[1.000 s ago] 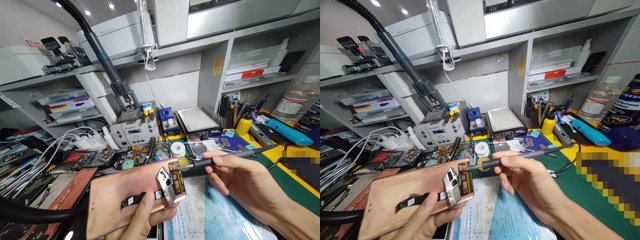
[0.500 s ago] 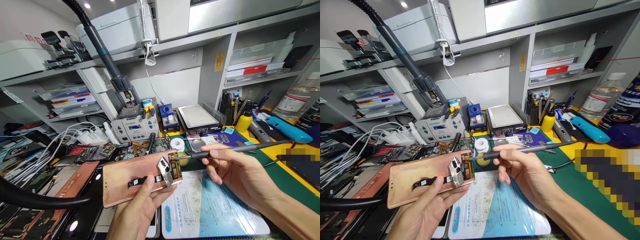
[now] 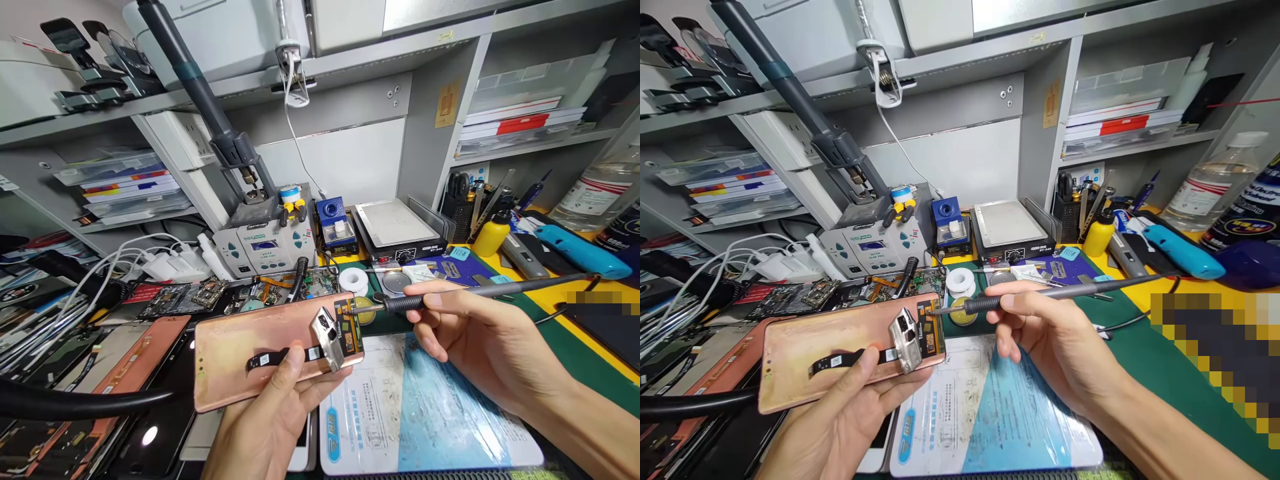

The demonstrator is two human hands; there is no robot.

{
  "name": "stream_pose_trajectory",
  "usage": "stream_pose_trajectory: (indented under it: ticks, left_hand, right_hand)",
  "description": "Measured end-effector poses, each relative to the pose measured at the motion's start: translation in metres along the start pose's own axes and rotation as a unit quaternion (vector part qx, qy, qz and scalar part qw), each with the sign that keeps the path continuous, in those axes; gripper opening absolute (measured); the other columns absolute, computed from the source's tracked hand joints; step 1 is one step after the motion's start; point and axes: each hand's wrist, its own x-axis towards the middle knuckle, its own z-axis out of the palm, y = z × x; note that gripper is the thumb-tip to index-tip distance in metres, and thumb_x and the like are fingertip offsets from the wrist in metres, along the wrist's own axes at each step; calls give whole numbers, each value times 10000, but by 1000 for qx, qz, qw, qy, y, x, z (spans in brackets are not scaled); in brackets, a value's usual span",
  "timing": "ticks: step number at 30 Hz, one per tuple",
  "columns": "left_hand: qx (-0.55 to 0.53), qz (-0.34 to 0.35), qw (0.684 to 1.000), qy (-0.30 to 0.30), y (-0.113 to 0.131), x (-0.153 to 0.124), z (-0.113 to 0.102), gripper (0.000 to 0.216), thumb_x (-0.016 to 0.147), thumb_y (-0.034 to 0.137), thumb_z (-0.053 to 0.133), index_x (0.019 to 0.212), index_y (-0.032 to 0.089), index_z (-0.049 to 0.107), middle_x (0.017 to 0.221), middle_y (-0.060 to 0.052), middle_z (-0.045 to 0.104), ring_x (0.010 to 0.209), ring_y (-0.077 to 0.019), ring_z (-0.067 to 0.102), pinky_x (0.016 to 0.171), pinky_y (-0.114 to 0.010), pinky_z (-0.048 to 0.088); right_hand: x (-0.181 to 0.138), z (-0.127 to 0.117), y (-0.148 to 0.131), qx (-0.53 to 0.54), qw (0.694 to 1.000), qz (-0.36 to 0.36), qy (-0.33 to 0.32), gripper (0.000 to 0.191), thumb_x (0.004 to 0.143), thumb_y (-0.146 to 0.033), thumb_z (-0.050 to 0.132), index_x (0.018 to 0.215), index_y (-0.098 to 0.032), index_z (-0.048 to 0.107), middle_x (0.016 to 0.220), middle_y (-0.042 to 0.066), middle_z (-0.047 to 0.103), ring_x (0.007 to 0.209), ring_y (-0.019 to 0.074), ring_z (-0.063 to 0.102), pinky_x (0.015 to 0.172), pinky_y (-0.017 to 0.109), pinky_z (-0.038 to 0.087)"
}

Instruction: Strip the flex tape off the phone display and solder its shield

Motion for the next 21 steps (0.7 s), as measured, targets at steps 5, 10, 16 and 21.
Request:
stream_pose_trajectory:
  ticks: [5, 10, 16, 21]
  left_hand:
    - [6, 2, 1000, -12, 0, 0, -1, 273, 970, 325, 669, 996, 113, 838, 1252, -176, 785, 1085, -399, 773, 1057, -542, 596]
    - [21, 3, 1000, -3, 2, -2, 3, 290, 969, 339, 667, 970, 114, 849, 1177, -176, 811, 1094, -397, 770, 1052, -532, 596]
    - [36, 1, 999, -10, 4, -6, 2, 369, 936, 425, 705, 1029, 98, 848, 1136, -196, 817, 1098, -413, 764, 1052, -534, 592]
    - [32, -2, 999, -12, 3, -4, 1, 348, 977, 379, 649, 1028, 99, 848, 1172, -192, 809, 1112, -408, 761, 1059, -537, 591]
  right_hand:
    - [0, 1, 0, 2, 1000, 1, 15, 175, 662, -256, 870, 803, -155, 848, 684, 82, 748, 441, 127, 603, 442, 222, 461]
    - [0, 2, -1, 1, 1000, 2, 18, 181, 660, -260, 869, 807, -158, 849, 688, 80, 746, 445, 128, 600, 443, 225, 461]
    - [-1, 1, -1, -1, 1000, 4, 13, 170, 669, -257, 857, 807, -157, 847, 685, 78, 742, 440, 124, 588, 444, 229, 462]
    - [1, 2, -2, 4, 1000, 2, 7, 164, 667, -251, 857, 798, -154, 848, 681, 79, 745, 442, 116, 589, 441, 214, 458]
